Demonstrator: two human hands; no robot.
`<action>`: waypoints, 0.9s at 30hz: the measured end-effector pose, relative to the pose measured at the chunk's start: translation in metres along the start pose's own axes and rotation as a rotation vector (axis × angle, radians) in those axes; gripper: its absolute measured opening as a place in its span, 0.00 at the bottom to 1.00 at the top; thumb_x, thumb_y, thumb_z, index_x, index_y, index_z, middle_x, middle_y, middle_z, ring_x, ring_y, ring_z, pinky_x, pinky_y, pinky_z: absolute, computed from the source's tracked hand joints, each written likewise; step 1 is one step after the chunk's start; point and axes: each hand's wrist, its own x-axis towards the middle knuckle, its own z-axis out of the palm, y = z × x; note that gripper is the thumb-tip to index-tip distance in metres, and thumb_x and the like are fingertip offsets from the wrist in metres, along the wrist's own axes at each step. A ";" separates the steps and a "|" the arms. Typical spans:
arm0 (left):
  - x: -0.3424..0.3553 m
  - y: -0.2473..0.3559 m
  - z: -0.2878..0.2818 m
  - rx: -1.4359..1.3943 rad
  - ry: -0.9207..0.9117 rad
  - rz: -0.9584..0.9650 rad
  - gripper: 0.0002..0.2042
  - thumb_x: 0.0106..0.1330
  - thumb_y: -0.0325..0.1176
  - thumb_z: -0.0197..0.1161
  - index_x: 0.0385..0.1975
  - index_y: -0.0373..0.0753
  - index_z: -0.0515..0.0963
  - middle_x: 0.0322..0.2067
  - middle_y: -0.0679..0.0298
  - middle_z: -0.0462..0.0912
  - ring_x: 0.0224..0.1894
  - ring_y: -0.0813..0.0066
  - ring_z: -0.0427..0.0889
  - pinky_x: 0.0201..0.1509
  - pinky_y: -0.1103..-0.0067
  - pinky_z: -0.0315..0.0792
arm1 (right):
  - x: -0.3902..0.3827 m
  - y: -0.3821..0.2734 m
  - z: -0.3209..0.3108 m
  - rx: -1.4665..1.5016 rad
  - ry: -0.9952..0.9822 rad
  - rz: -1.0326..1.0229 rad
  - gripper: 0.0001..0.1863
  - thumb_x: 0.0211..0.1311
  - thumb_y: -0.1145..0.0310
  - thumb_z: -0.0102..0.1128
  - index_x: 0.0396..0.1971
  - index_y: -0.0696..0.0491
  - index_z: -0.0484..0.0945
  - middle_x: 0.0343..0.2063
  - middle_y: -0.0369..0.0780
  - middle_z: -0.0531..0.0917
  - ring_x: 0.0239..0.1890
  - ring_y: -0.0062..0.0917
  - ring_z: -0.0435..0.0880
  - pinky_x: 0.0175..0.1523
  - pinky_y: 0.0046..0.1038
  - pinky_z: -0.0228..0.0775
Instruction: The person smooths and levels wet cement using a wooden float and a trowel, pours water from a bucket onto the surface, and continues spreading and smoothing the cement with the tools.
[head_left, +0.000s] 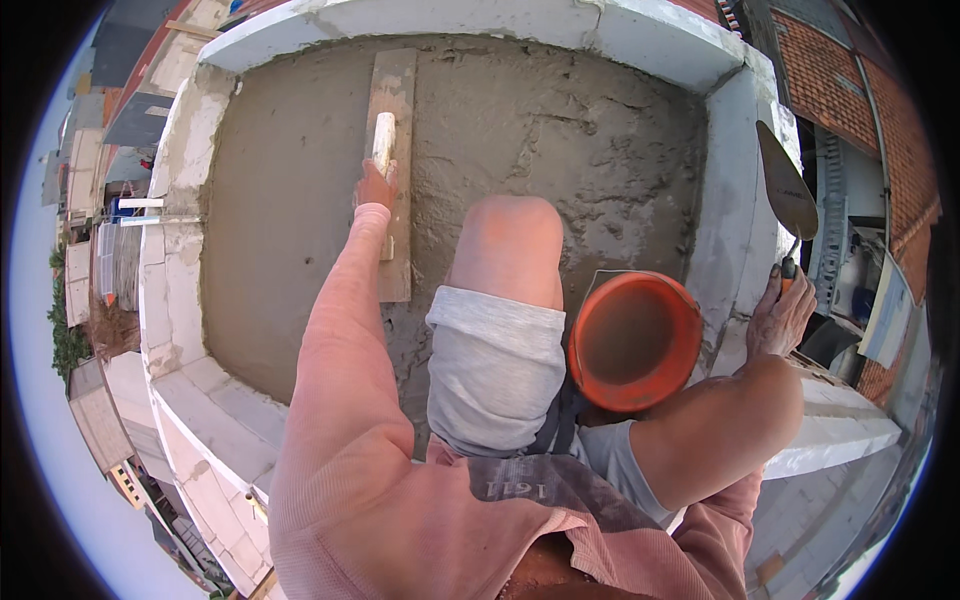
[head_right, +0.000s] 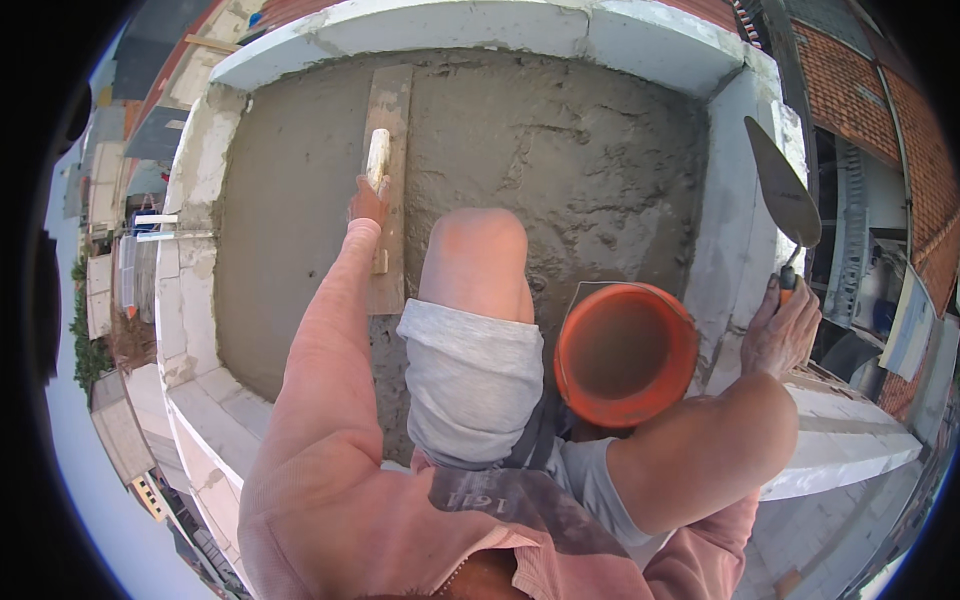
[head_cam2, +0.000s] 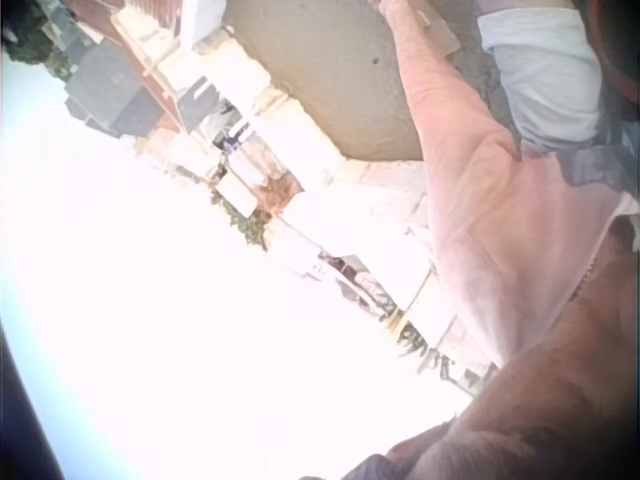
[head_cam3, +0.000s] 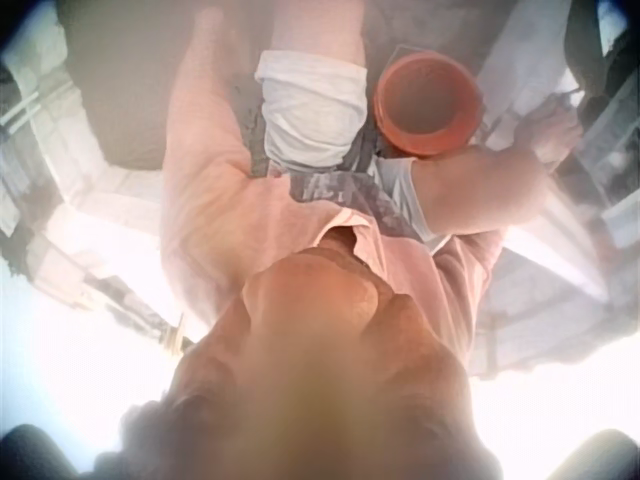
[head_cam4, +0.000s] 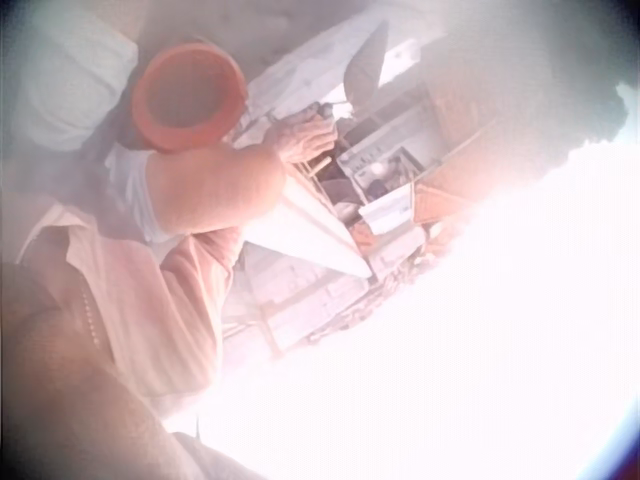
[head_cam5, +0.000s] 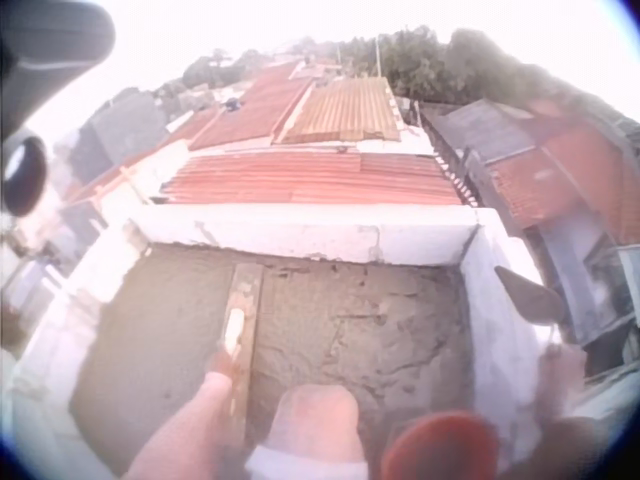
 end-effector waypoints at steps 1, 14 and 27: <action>-0.001 -0.006 0.004 0.005 0.001 -0.008 0.32 0.65 0.54 0.55 0.59 0.35 0.57 0.40 0.34 0.79 0.45 0.35 0.78 0.52 0.54 0.71 | 0.000 -0.002 0.000 0.009 0.000 -0.001 0.18 0.67 0.60 0.54 0.51 0.55 0.69 0.44 0.44 0.75 0.47 0.41 0.72 0.51 0.41 0.65; -0.108 0.006 0.036 -0.002 -0.162 0.066 0.29 0.66 0.42 0.58 0.60 0.35 0.55 0.41 0.37 0.80 0.44 0.36 0.79 0.50 0.54 0.71 | 0.000 0.001 0.003 -0.040 -0.048 0.058 0.19 0.68 0.58 0.53 0.53 0.53 0.69 0.46 0.42 0.75 0.49 0.39 0.72 0.53 0.40 0.65; -0.184 0.004 0.077 -0.056 -0.376 0.074 0.30 0.66 0.45 0.56 0.62 0.36 0.54 0.44 0.37 0.79 0.48 0.36 0.77 0.53 0.55 0.70 | 0.002 0.004 -0.001 -0.026 -0.029 0.048 0.19 0.67 0.58 0.55 0.52 0.53 0.69 0.45 0.42 0.75 0.48 0.39 0.73 0.50 0.40 0.66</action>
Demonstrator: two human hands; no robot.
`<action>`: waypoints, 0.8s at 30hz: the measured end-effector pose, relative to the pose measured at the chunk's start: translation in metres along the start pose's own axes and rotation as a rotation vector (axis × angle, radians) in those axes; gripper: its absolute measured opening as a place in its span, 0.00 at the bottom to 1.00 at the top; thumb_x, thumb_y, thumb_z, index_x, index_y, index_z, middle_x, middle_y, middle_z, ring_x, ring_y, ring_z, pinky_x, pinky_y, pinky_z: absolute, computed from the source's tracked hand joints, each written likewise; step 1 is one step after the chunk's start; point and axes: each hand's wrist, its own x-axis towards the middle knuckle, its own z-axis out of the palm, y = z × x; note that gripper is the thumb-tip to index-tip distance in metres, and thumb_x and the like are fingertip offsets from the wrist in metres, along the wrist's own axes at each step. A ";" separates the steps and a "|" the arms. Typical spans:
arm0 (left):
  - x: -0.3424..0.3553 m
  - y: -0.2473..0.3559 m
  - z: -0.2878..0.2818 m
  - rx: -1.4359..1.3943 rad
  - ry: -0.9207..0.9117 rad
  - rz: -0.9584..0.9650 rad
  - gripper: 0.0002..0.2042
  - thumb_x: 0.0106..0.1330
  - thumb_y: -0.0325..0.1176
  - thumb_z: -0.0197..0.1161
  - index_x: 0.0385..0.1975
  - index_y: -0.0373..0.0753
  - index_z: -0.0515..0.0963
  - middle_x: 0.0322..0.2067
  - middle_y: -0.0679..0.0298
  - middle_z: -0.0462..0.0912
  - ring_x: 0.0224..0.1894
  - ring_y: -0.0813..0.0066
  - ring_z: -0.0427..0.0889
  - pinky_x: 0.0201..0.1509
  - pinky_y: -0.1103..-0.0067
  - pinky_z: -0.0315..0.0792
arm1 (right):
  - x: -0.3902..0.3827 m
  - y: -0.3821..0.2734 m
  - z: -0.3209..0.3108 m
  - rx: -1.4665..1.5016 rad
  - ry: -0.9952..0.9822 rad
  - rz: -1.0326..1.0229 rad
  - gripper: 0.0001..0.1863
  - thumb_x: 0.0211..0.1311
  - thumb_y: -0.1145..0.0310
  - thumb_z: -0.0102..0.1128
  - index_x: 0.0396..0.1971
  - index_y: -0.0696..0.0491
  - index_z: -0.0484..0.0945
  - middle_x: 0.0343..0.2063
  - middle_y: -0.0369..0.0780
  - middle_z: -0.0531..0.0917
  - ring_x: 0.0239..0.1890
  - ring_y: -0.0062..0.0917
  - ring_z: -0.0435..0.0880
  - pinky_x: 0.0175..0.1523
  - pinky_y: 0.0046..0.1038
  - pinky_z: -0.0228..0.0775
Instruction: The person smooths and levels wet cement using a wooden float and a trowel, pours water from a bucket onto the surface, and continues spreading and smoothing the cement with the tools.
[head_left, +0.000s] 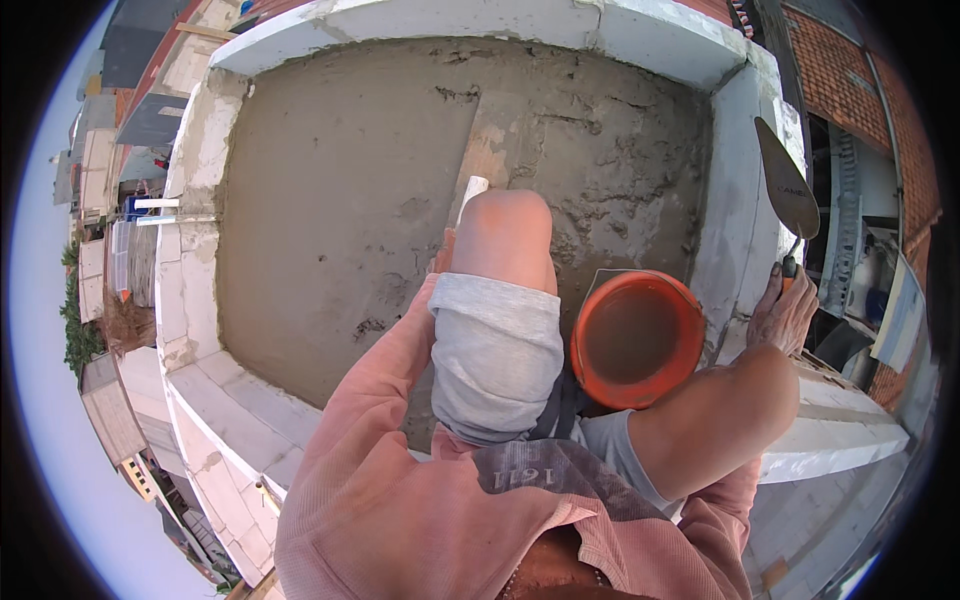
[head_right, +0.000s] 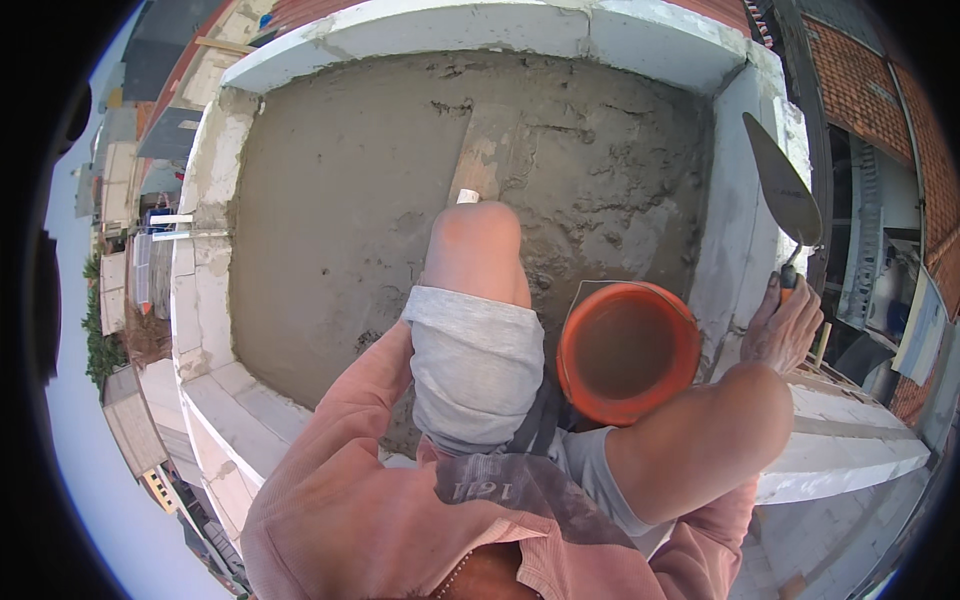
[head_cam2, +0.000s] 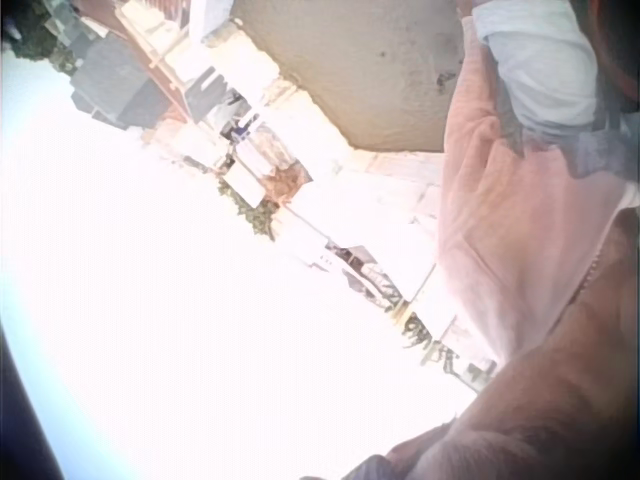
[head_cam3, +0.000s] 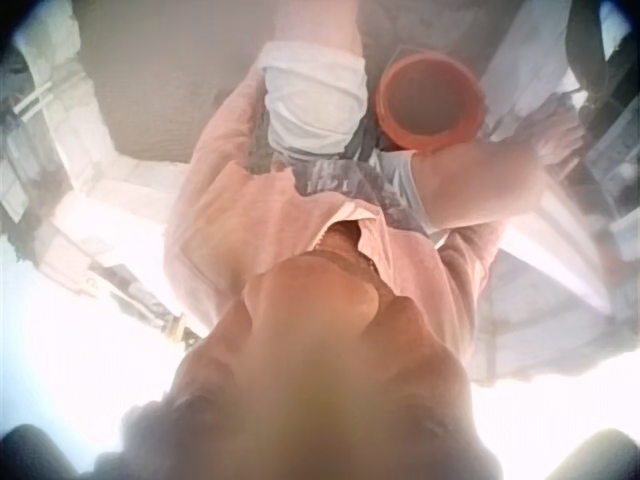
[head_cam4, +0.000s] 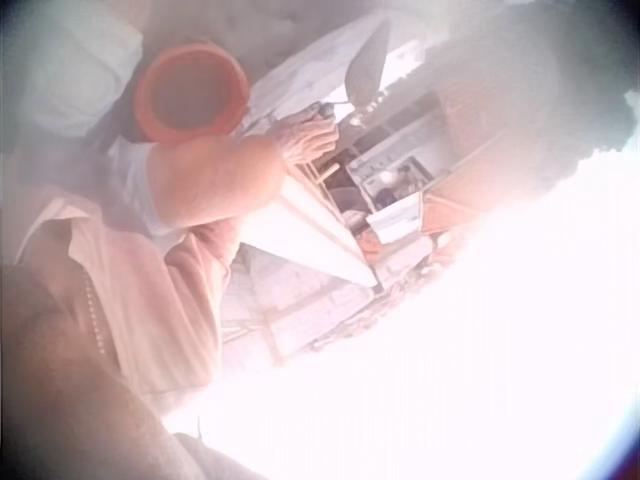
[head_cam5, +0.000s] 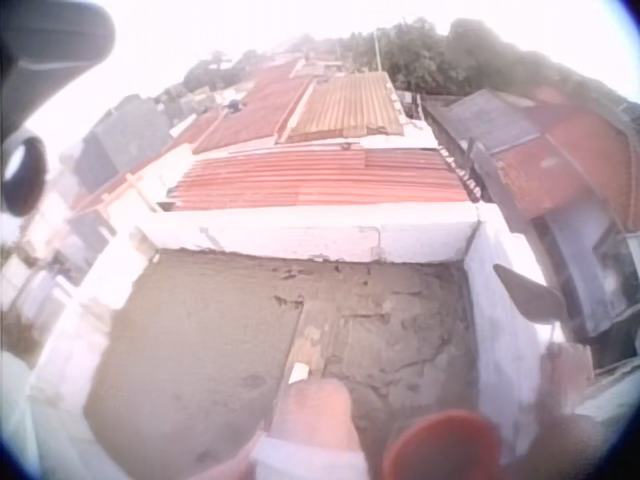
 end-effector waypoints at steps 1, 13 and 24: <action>-0.001 0.002 -0.003 0.003 -0.005 0.008 0.30 0.66 0.46 0.56 0.62 0.36 0.55 0.44 0.37 0.79 0.48 0.36 0.77 0.53 0.55 0.70 | -0.001 0.002 0.003 0.000 0.016 -0.009 0.20 0.67 0.58 0.55 0.52 0.53 0.69 0.45 0.42 0.75 0.48 0.40 0.73 0.50 0.40 0.66; -0.038 -0.017 0.011 -0.081 -0.205 0.159 0.31 0.67 0.51 0.53 0.62 0.37 0.56 0.45 0.37 0.78 0.48 0.36 0.77 0.54 0.55 0.69 | -0.005 0.004 0.007 0.041 0.010 -0.022 0.20 0.67 0.58 0.55 0.51 0.54 0.69 0.45 0.44 0.75 0.49 0.41 0.73 0.51 0.41 0.66; 0.163 -0.009 -0.131 -0.198 0.318 -0.175 0.36 0.66 0.60 0.51 0.61 0.33 0.57 0.48 0.35 0.76 0.52 0.37 0.76 0.57 0.57 0.69 | 0.002 0.001 -0.001 -0.006 0.031 -0.034 0.20 0.65 0.58 0.57 0.51 0.54 0.69 0.45 0.43 0.75 0.48 0.40 0.73 0.50 0.41 0.67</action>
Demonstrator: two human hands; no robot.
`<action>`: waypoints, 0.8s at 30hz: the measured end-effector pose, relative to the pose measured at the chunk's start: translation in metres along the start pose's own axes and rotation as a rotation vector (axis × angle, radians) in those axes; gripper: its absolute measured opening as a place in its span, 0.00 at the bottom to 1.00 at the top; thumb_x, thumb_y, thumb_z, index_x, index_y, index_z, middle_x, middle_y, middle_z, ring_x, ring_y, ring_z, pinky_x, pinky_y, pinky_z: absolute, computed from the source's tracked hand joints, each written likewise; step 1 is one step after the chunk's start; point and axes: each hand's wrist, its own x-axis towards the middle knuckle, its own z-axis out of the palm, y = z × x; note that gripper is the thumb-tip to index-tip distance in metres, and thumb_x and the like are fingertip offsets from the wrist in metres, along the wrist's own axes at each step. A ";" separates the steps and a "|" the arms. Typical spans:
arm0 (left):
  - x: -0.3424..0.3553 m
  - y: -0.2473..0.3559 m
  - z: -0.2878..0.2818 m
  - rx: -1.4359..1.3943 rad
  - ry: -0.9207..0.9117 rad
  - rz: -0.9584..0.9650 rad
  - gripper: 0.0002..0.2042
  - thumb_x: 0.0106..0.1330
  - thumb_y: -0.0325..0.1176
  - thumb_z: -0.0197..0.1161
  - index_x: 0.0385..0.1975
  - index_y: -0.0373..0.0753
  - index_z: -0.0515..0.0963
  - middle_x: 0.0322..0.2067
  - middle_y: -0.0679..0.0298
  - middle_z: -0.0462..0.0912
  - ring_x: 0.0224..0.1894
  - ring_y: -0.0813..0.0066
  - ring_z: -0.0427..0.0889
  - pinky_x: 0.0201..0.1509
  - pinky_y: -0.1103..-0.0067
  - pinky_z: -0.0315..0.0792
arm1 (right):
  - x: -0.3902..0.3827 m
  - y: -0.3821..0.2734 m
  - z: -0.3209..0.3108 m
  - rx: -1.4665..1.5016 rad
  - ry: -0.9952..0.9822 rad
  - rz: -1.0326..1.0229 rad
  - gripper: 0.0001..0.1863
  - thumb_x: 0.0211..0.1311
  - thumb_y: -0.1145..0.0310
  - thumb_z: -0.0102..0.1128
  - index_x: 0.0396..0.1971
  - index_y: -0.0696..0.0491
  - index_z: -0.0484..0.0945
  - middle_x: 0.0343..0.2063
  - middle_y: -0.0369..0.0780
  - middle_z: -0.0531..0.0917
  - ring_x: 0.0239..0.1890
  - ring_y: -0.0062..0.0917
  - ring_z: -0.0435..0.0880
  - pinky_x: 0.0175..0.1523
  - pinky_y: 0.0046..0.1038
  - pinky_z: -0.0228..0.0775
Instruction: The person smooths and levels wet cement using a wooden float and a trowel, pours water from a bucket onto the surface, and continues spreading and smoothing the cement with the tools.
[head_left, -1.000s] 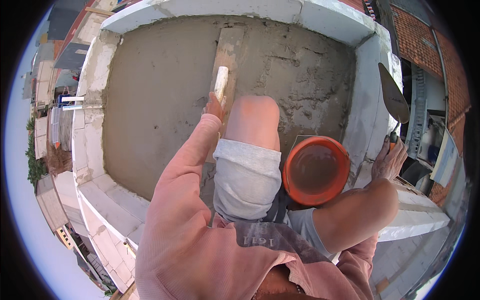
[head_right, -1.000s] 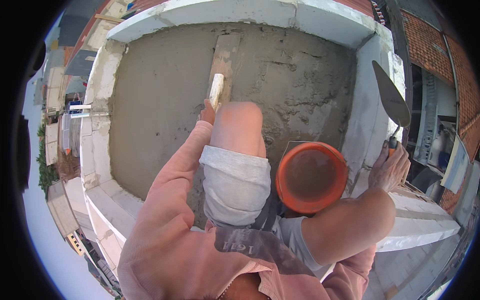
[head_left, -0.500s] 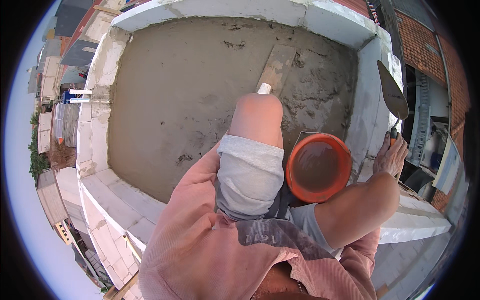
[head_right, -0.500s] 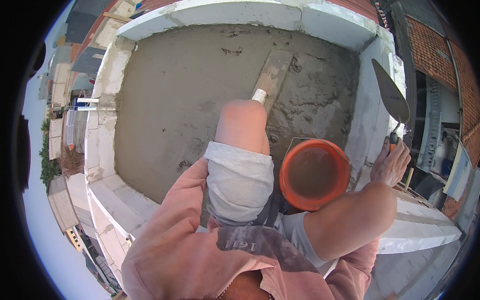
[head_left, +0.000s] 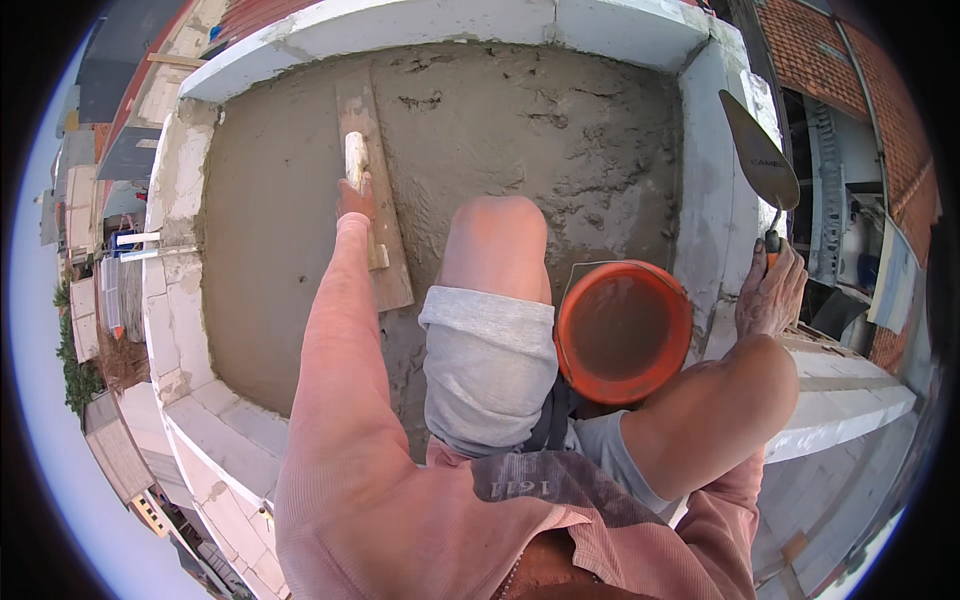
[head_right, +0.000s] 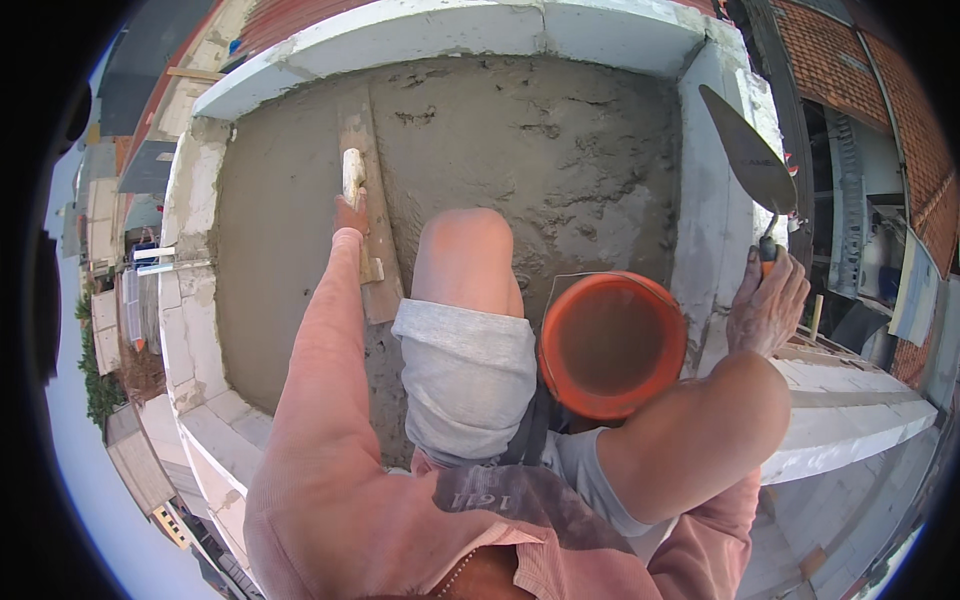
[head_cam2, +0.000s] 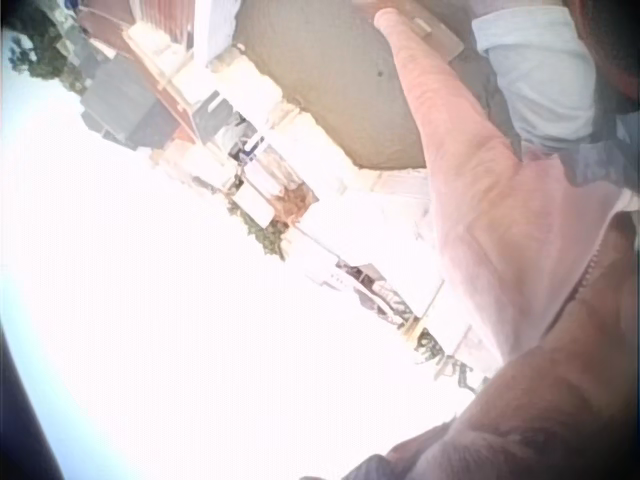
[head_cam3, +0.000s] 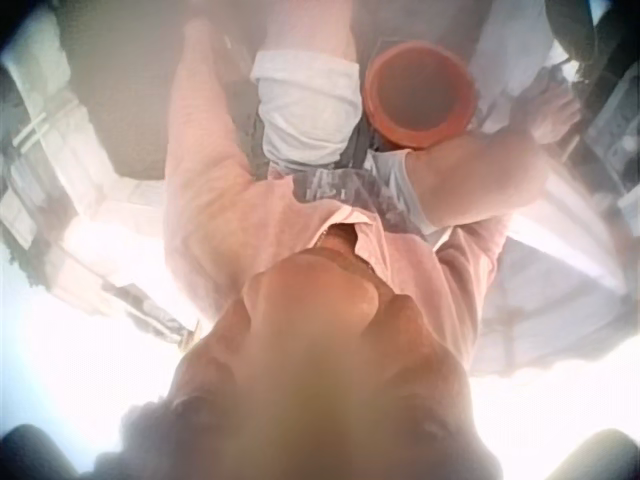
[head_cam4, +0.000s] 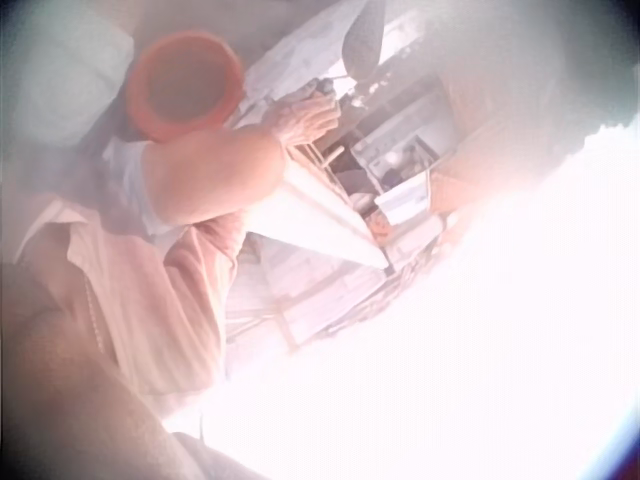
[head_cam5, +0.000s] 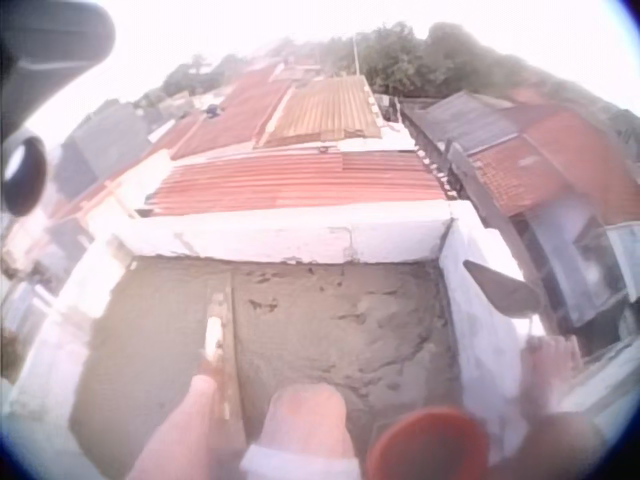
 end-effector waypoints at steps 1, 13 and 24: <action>0.003 0.017 0.006 0.044 0.017 0.001 0.36 0.66 0.59 0.51 0.61 0.33 0.57 0.48 0.35 0.76 0.52 0.38 0.76 0.58 0.57 0.69 | 0.000 0.002 -0.003 -0.003 0.003 0.012 0.20 0.65 0.59 0.57 0.51 0.54 0.69 0.45 0.43 0.74 0.48 0.40 0.73 0.49 0.41 0.67; -0.074 0.034 0.061 0.110 -0.170 0.276 0.38 0.65 0.50 0.57 0.63 0.29 0.50 0.44 0.34 0.78 0.48 0.37 0.78 0.55 0.58 0.72 | -0.004 -0.007 0.003 0.001 0.038 -0.002 0.20 0.63 0.61 0.60 0.50 0.55 0.70 0.42 0.43 0.75 0.45 0.40 0.74 0.47 0.40 0.68; -0.200 0.010 0.060 -0.039 -0.439 0.362 0.39 0.64 0.61 0.51 0.60 0.30 0.57 0.43 0.31 0.77 0.47 0.33 0.77 0.53 0.55 0.70 | -0.006 0.010 0.010 0.000 0.022 0.025 0.22 0.63 0.58 0.59 0.52 0.53 0.69 0.46 0.41 0.75 0.49 0.40 0.74 0.48 0.41 0.70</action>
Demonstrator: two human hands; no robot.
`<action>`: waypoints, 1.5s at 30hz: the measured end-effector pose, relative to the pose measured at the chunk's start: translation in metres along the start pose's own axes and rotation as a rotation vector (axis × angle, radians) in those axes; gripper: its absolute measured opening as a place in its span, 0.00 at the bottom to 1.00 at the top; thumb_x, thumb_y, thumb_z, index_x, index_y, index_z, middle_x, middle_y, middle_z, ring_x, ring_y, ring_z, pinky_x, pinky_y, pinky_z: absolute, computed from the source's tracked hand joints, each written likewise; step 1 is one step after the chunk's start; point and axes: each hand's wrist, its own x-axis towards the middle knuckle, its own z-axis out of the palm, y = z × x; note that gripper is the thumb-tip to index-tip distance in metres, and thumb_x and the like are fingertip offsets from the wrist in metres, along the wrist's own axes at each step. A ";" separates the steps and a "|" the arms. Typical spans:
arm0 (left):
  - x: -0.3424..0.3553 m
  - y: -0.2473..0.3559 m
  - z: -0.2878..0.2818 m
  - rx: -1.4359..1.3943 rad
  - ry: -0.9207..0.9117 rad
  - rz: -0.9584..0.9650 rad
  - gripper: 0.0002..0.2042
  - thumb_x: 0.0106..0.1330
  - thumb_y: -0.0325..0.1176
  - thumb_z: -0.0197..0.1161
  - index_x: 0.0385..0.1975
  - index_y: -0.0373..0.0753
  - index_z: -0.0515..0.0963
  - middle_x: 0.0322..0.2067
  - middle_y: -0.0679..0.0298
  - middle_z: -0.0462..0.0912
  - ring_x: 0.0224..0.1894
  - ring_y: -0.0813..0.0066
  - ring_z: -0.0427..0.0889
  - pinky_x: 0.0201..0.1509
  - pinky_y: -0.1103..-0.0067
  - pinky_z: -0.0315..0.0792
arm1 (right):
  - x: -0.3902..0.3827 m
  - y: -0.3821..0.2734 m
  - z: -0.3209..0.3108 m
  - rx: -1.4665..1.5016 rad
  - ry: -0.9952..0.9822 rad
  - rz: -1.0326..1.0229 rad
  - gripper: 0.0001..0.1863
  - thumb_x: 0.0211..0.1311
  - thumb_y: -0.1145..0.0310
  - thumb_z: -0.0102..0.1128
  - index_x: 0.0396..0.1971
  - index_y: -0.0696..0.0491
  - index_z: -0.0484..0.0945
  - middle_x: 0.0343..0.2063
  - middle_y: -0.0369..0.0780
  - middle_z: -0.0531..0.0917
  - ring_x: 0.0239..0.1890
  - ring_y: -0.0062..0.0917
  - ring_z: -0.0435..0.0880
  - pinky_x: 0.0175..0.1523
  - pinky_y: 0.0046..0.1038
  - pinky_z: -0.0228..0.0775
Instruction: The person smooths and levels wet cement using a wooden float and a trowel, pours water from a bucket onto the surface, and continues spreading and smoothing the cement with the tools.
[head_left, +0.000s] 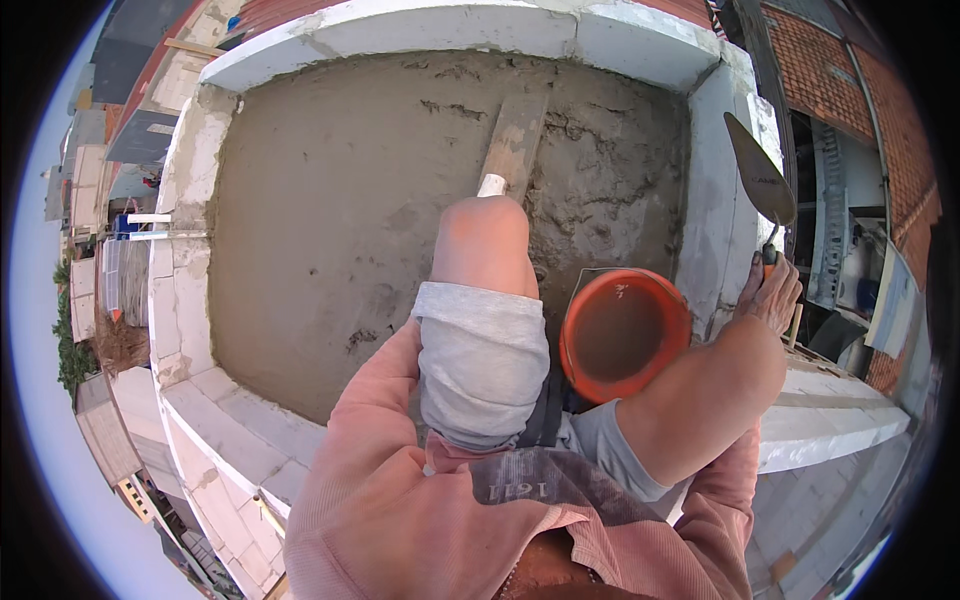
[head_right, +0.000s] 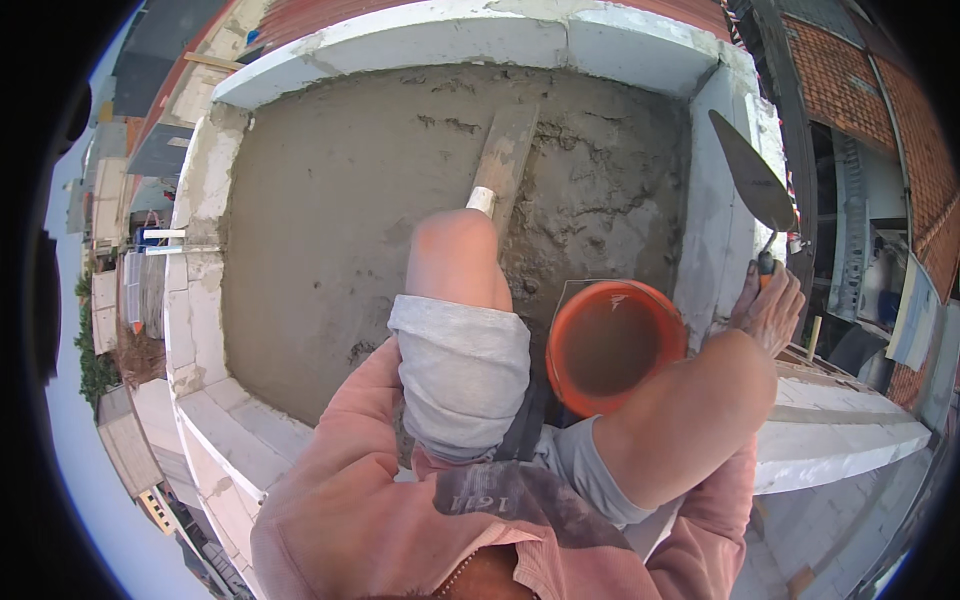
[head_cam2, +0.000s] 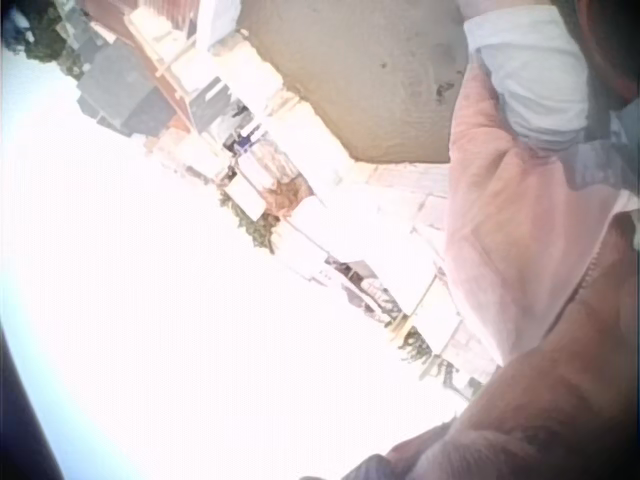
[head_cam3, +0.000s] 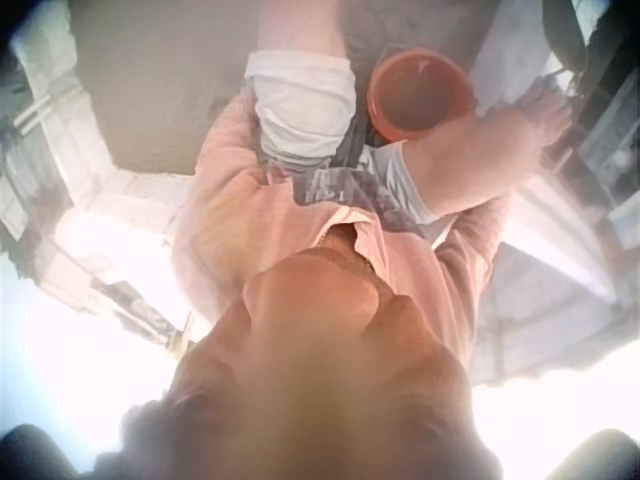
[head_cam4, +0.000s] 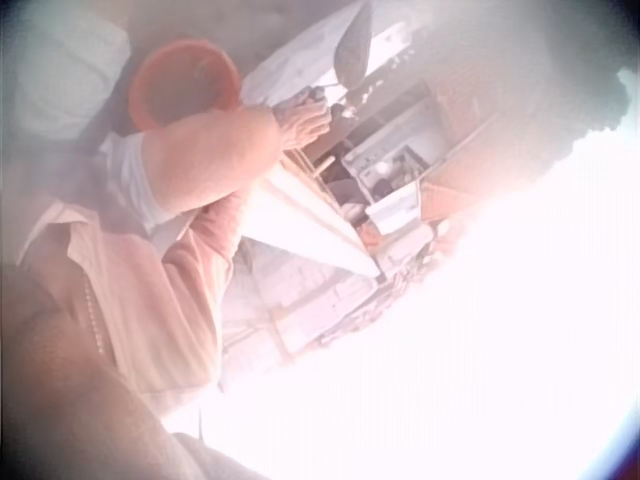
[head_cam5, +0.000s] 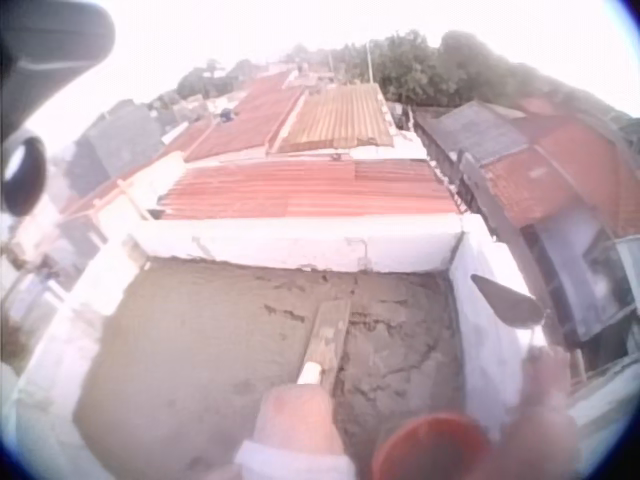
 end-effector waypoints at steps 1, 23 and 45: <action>-0.002 0.002 -0.019 -0.009 0.071 -0.025 0.39 0.64 0.62 0.51 0.60 0.30 0.58 0.43 0.31 0.77 0.47 0.33 0.76 0.52 0.54 0.70 | 0.001 -0.005 0.001 0.009 -0.008 0.008 0.22 0.63 0.58 0.59 0.52 0.53 0.69 0.46 0.41 0.75 0.49 0.40 0.74 0.48 0.41 0.70; 0.084 -0.012 -0.051 0.109 0.144 -0.153 0.36 0.65 0.56 0.54 0.61 0.33 0.55 0.45 0.32 0.76 0.49 0.36 0.77 0.56 0.56 0.70 | 0.000 -0.014 -0.006 0.011 -0.046 0.028 0.20 0.66 0.59 0.56 0.52 0.56 0.69 0.45 0.45 0.75 0.49 0.41 0.73 0.52 0.40 0.67; 0.158 -0.036 -0.112 -0.052 0.463 -0.313 0.38 0.65 0.58 0.54 0.63 0.34 0.56 0.48 0.33 0.76 0.47 0.40 0.79 0.56 0.60 0.72 | 0.003 -0.018 -0.013 0.020 -0.066 0.012 0.19 0.68 0.59 0.54 0.51 0.56 0.69 0.45 0.44 0.75 0.48 0.40 0.73 0.51 0.41 0.66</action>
